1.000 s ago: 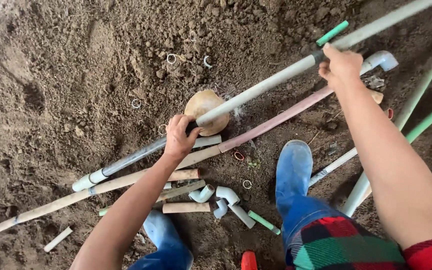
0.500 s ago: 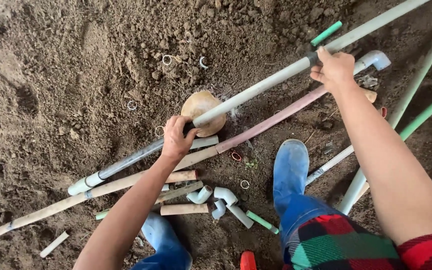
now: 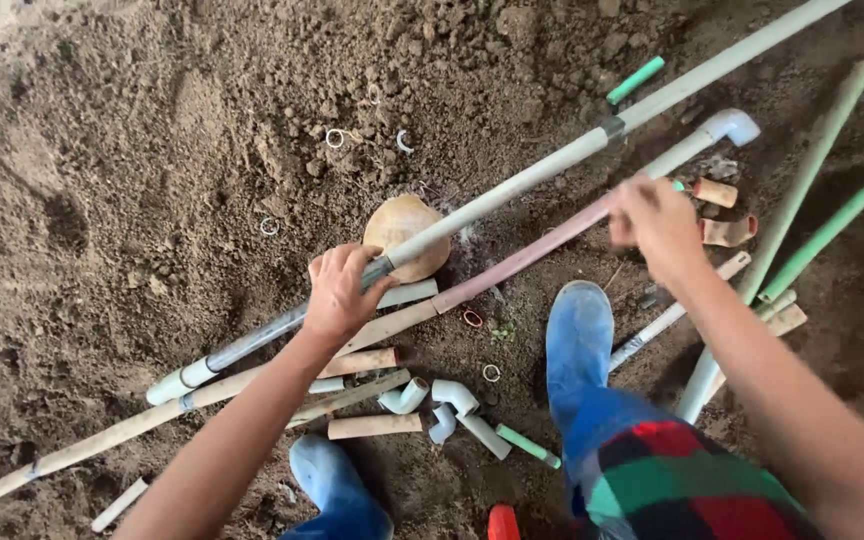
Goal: The person sits on the ground and assembles a long pipe by connecting various sections and fittings. They use a large rock as a makeshift anvil to hammer the pieces together and secure them with rubber bands.
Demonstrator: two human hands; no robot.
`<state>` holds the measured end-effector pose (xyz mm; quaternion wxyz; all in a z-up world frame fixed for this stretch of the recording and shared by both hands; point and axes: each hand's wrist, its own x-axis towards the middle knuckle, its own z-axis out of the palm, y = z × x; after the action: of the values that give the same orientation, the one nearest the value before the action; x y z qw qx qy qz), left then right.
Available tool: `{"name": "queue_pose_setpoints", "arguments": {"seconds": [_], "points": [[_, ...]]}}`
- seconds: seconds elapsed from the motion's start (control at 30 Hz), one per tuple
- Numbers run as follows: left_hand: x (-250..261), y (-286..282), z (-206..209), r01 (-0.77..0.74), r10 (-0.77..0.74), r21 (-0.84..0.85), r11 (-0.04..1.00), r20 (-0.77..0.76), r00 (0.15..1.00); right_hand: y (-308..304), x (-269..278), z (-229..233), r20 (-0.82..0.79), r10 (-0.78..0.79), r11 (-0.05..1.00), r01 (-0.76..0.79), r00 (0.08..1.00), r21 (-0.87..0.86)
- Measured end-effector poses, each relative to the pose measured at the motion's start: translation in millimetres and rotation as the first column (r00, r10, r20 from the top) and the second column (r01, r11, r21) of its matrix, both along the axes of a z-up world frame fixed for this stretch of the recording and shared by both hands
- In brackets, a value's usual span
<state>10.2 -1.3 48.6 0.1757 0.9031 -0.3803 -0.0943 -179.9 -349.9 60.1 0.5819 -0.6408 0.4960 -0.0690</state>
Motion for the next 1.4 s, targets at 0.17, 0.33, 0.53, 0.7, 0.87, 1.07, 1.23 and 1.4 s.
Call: {"name": "queue_pose_setpoints", "arguments": {"seconds": [0.17,0.33,0.53,0.7,0.87,1.07,1.23,1.4], "points": [[-10,5,95,0.351,-0.353,-0.123,0.928,0.005,0.936,67,-90,150,-0.29,0.258,0.931,-0.157,0.922,0.33],[-33,32,113,0.243,-0.237,0.069,0.967,-0.087,0.968,58,-187,110,0.059,0.172,0.866,-0.179,0.983,0.467],[-29,42,35,0.205,-0.173,0.497,0.843,-0.11,0.979,45,-203,131,0.082,0.183,0.792,-0.196,0.98,0.578],[-30,37,13,0.222,-0.103,0.609,0.762,-0.225,0.969,48,-165,145,-0.029,0.383,0.8,-0.316,0.923,0.511],[-35,42,18,0.263,-0.102,0.642,0.72,-0.277,0.955,43,-143,144,-0.193,0.609,0.777,-0.528,0.77,0.343],[-31,41,71,0.315,-0.154,0.682,0.66,-0.288,0.945,-5,-213,94,-0.035,0.481,0.735,-0.381,0.876,0.562],[-27,72,110,0.287,-0.103,0.678,0.677,-0.298,0.949,22,-167,133,-0.094,0.708,0.695,-0.666,0.7,0.271],[-20,89,105,0.203,-0.021,0.714,0.67,-0.255,0.967,32,-157,122,-0.161,0.855,0.471,-0.868,0.493,-0.158]]}}
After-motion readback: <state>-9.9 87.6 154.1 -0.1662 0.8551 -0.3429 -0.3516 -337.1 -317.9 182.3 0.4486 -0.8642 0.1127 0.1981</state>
